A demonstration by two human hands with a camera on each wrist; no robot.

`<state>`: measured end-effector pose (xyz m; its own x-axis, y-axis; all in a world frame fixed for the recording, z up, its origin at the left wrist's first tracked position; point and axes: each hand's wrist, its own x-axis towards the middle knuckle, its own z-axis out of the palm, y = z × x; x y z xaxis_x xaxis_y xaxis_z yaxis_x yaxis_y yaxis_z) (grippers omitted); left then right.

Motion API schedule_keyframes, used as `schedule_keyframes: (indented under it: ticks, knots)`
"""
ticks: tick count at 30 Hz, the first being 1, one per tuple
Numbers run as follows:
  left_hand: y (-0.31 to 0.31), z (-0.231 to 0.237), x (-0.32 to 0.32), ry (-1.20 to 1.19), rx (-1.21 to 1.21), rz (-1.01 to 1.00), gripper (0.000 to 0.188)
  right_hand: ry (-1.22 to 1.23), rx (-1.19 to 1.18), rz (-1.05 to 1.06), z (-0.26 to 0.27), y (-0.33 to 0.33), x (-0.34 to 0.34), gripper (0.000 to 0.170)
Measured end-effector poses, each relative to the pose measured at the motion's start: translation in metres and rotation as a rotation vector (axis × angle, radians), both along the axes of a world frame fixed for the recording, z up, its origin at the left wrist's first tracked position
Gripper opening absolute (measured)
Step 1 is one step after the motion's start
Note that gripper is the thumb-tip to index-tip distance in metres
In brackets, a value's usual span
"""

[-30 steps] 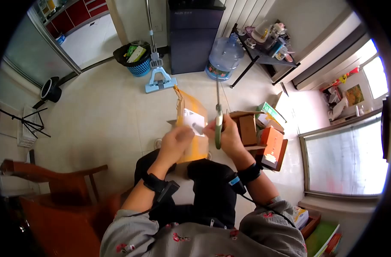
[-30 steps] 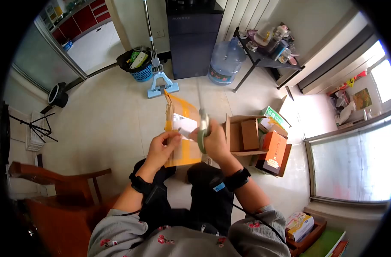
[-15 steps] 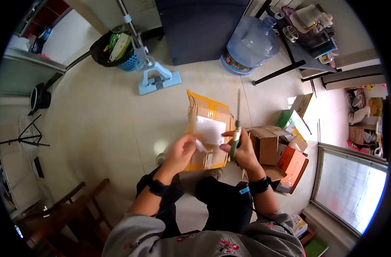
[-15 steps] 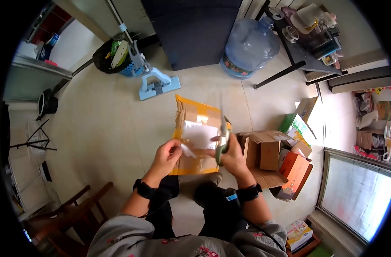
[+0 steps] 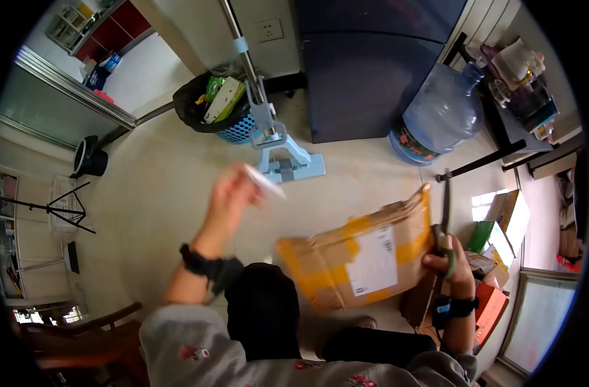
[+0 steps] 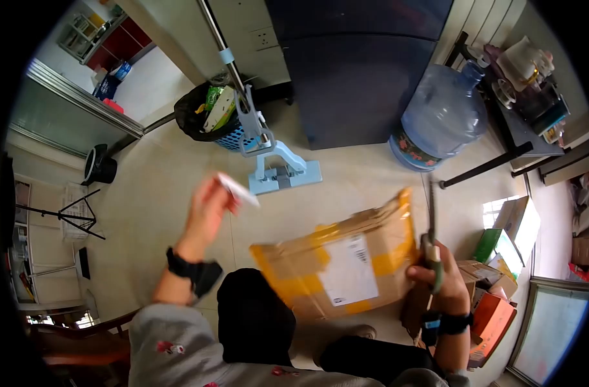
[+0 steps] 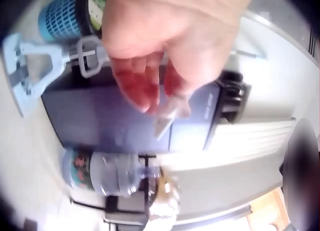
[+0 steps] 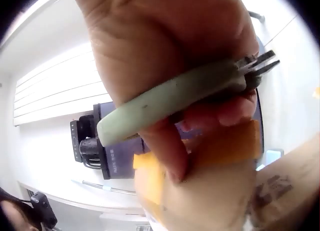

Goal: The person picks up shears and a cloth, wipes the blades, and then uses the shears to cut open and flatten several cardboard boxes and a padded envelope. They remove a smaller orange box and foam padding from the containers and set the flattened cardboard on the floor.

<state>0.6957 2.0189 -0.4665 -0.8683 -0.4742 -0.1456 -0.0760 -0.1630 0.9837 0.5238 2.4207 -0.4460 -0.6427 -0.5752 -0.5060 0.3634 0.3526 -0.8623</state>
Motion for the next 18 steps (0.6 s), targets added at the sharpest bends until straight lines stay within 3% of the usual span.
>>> schedule_keyframes:
  ticks: [1, 2, 5, 6, 7, 9, 11, 13, 15, 18]
  knots:
    - [-0.029, -0.008, -0.013, 0.028, -0.053, 0.256, 0.014, -0.005, -0.040, -0.072, -0.009, 0.007, 0.006, 0.033]
    - [-0.072, -0.023, -0.021, -0.003, -0.183, 0.323, 0.014, -0.005, -0.038, -0.155, -0.012, 0.010, 0.015, 0.034]
    - [-0.170, -0.059, -0.053, 0.063, -0.215, 0.477, 0.009, 0.055, 0.081, -0.331, -0.007, 0.031, 0.047, 0.036]
    - [-0.192, -0.062, -0.065, 0.021, -0.228, 0.509, 0.011, 0.037, -0.004, -0.359, -0.003, 0.034, 0.058, 0.040]
    - [-0.211, -0.069, -0.076, 0.025, -0.241, 0.533, 0.013, 0.062, 0.110, -0.397, 0.009, 0.036, 0.070, 0.040]
    - [-0.255, -0.093, -0.099, -0.071, -0.464, 0.575, 0.016, 0.111, 0.242, -0.409, 0.027, 0.041, 0.094, 0.054]
    - [-0.296, -0.133, -0.115, -0.099, -0.823, 0.631, 0.009, 0.212, 0.267, -0.502, 0.039, 0.044, 0.115, 0.028]
    - [-0.295, -0.142, -0.120, -0.238, -0.883, 0.706, 0.013, 0.271, 0.269, -0.510, 0.055, 0.036, 0.127, 0.034]
    - [-0.280, -0.140, -0.118, -0.405, -0.938, 0.726, 0.014, 0.168, 0.300, -0.566, 0.055, 0.062, 0.145, 0.049]
    - [-0.260, -0.123, -0.116, -0.561, -0.958, 0.742, 0.015, 0.143, 0.322, -0.631, 0.054, 0.067, 0.148, 0.053]
